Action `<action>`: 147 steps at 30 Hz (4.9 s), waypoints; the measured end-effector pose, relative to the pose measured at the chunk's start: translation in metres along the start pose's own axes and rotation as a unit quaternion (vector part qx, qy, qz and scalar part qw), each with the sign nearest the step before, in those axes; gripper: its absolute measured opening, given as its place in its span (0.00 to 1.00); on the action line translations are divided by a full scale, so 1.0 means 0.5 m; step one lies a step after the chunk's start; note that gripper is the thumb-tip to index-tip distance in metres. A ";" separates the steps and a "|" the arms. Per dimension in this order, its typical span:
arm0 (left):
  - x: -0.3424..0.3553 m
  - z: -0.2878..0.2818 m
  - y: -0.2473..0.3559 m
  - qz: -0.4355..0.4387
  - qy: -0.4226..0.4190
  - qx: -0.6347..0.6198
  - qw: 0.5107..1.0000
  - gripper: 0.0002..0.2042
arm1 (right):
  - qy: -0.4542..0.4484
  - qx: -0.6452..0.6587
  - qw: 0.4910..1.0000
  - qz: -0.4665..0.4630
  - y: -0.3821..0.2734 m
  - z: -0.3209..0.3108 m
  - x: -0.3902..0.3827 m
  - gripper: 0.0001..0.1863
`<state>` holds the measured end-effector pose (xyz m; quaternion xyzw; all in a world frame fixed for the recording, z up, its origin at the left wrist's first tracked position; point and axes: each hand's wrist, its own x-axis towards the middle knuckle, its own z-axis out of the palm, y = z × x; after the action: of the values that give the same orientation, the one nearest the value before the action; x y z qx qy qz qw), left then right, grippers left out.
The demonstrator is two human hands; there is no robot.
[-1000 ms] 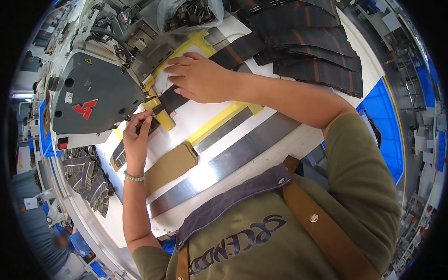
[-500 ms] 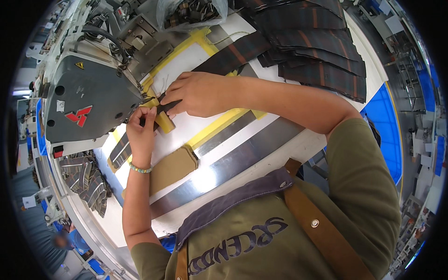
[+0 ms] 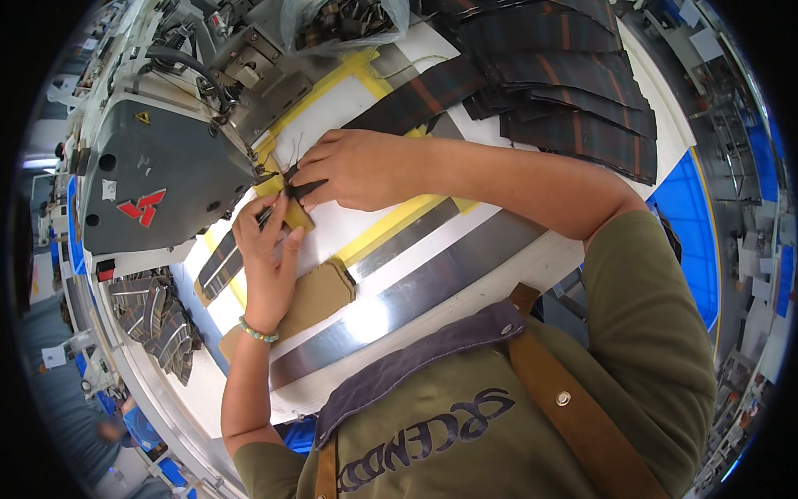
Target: Sewing reinforced straps using an industrial sewing machine.
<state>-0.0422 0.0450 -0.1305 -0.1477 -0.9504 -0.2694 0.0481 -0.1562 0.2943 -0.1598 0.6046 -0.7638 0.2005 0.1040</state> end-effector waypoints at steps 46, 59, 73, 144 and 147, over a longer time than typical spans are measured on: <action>0.012 -0.037 -0.042 0.117 -0.040 0.211 0.970 0.31 | 0.053 -0.021 0.998 0.042 -0.018 0.032 0.007 0.24; 0.018 -0.036 -0.046 0.121 -0.034 0.208 0.970 0.28 | 0.060 -0.035 0.997 0.034 -0.011 0.035 0.013 0.23; 0.073 -0.040 -0.103 0.053 -0.046 0.220 0.973 0.18 | 0.087 -0.062 0.994 0.031 0.057 0.046 0.047 0.21; 0.026 -0.032 -0.086 0.081 0.006 0.218 0.973 0.23 | 0.046 -0.102 0.993 0.040 0.045 -0.001 0.052 0.18; 0.027 -0.033 -0.087 0.091 0.010 0.219 0.971 0.23 | 0.045 -0.096 0.994 0.036 0.051 -0.003 0.051 0.17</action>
<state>-0.0680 0.0047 -0.1360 -0.2168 -0.9683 -0.0510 0.1132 -0.1871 0.2772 -0.1529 0.5544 -0.7952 0.1568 0.1890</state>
